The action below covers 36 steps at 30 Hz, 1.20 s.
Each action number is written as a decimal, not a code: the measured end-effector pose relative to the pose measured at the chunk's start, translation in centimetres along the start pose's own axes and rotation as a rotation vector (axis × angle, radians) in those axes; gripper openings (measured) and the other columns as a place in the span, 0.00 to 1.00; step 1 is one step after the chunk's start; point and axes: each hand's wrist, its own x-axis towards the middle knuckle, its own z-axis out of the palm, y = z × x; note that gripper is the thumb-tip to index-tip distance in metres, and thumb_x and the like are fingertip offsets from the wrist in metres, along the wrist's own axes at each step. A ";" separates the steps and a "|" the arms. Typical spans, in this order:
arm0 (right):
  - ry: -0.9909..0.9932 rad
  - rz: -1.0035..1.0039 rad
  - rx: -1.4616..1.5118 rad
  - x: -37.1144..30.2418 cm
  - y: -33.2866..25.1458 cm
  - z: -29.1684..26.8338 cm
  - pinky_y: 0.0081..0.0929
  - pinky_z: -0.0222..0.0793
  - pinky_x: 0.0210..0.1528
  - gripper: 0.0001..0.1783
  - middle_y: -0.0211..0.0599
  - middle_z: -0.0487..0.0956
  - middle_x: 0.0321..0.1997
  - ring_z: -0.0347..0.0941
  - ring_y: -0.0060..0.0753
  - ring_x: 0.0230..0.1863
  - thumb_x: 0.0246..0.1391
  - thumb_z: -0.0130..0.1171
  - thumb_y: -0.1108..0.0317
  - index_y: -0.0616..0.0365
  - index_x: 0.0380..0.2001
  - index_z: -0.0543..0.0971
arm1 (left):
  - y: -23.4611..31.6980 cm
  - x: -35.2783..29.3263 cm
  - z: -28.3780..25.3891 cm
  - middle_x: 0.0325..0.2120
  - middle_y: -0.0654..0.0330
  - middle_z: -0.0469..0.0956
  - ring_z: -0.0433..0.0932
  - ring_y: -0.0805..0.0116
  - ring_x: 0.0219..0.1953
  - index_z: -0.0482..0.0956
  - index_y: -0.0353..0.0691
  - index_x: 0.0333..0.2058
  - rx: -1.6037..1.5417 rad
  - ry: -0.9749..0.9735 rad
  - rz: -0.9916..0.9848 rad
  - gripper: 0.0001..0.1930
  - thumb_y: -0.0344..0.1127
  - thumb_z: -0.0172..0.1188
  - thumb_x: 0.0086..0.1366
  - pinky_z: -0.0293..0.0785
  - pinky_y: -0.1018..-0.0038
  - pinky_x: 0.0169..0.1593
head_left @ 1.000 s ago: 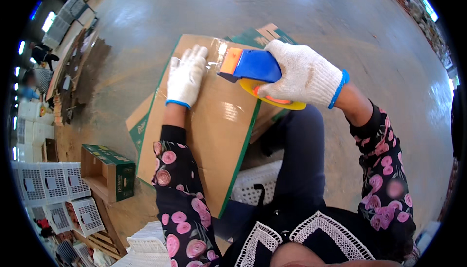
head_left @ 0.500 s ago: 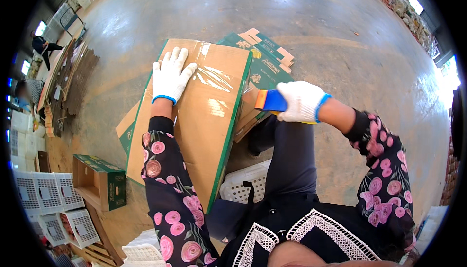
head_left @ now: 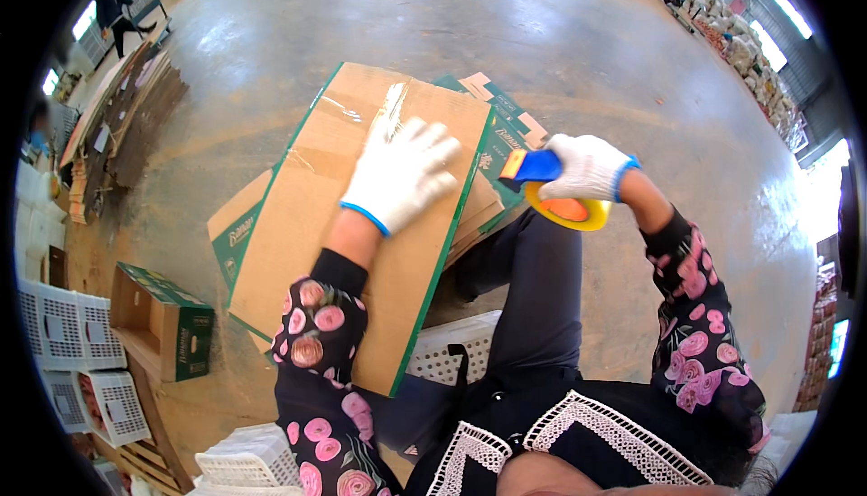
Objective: The person sits on the floor of a warehouse and assembles flat-packed cardboard boxes. They fold the flaps to form the box shape and secure the seams using a handheld tape dispenser with clear packing tape. The person repeats this process for multiple boxes, stacking the finished ones nearby.
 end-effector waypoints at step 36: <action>0.251 -0.326 0.641 -12.9 -13.9 5.6 0.41 0.80 0.51 0.42 0.52 0.82 0.49 0.83 0.56 0.48 0.36 0.84 0.65 0.61 0.56 0.75 | -17.3 -20.0 -8.9 0.25 0.58 0.82 0.75 0.71 0.30 0.87 0.38 0.33 -0.352 0.233 -1.133 0.16 0.45 0.64 0.70 0.72 0.70 0.39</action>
